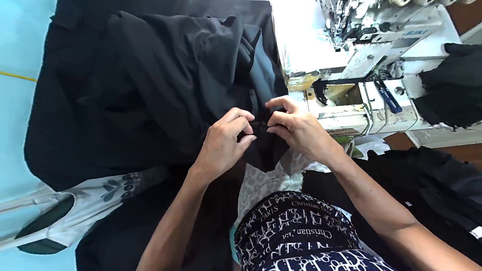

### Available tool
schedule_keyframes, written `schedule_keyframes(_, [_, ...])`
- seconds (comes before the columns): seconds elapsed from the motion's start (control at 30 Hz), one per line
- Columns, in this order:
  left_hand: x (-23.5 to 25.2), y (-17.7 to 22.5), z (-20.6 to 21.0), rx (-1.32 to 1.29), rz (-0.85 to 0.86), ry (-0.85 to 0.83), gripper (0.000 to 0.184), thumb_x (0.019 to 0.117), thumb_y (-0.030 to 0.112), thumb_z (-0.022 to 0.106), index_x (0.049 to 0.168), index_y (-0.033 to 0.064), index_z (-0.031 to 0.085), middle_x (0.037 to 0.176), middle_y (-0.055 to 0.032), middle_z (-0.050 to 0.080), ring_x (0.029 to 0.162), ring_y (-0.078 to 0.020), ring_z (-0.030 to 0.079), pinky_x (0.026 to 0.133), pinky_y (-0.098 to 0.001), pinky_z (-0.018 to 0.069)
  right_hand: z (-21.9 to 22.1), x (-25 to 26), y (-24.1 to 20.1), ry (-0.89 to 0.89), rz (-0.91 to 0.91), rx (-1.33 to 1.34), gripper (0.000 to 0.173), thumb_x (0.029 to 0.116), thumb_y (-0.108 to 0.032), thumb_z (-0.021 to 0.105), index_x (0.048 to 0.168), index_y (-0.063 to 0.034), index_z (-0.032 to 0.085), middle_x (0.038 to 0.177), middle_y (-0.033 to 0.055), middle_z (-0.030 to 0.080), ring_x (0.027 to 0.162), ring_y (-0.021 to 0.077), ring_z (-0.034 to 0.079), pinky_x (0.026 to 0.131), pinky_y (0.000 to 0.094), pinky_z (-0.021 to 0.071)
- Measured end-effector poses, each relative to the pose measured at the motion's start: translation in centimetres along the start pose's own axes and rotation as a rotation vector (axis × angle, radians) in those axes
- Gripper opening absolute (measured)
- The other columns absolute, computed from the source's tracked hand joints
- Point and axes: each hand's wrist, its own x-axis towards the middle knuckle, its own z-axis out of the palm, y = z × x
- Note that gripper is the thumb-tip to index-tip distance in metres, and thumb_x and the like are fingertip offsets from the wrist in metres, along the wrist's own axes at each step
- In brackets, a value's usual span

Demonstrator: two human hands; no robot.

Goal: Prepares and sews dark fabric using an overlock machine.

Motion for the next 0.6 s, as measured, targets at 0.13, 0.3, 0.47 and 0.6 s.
schedule_keyframes(0.13, [1.2, -1.2, -0.6, 0.016, -0.049, -0.15, 0.009, 0.0858, 0.003, 0.077, 0.085, 0.0001, 0.068, 0.109, -0.014, 0.069, 0.083, -0.0209, 0.067, 0.074, -0.039, 0.0563, -0.1, 1.3, 0.2, -0.103, 0.035, -0.024, 0.009, 0.0959, -0.01, 0.068, 0.093, -0.0032, 0.073, 0.115, 0.0154, 0.067, 0.093, 0.0263, 0.069, 0.077, 0.0412, 0.0564])
schedule_keyframes(0.3, [1.1, 0.3, -1.5, 0.133, -0.068, -0.219, 0.01, 0.0862, 0.003, 0.078, 0.084, 0.0024, 0.068, 0.089, -0.0116, 0.064, 0.077, -0.0261, 0.065, 0.067, -0.0451, 0.0538, -0.4, 0.9, -0.1, -0.168, 0.07, -0.009, 0.007, 0.0956, -0.011, 0.07, 0.092, -0.0067, 0.073, 0.102, 0.0103, 0.064, 0.086, 0.0214, 0.065, 0.073, 0.0375, 0.0539])
schedule_keyframes(0.47, [-0.4, 2.3, -2.3, 0.228, 0.014, -0.094, 0.006, 0.0885, 0.009, 0.073, 0.086, 0.0059, 0.068, 0.091, -0.0077, 0.062, 0.072, -0.0214, 0.063, 0.057, -0.0384, 0.0515, -0.7, -0.5, -0.1, 0.02, -0.043, 0.087, 0.007, 0.0945, -0.011, 0.07, 0.091, -0.0061, 0.073, 0.101, 0.0073, 0.065, 0.087, 0.0126, 0.064, 0.073, 0.0246, 0.054])
schedule_keyframes(0.6, [-1.0, 4.3, -3.0, 0.27, 0.104, 0.039, 0.012, 0.0904, 0.013, 0.063, 0.086, 0.0041, 0.068, 0.093, -0.0095, 0.066, 0.076, -0.0197, 0.066, 0.06, -0.0326, 0.0517, -1.0, -2.5, -1.0, 0.235, -0.136, 0.105, 0.012, 0.0942, -0.01, 0.068, 0.09, 0.0002, 0.073, 0.104, 0.0123, 0.069, 0.093, 0.0099, 0.066, 0.08, 0.0167, 0.0534])
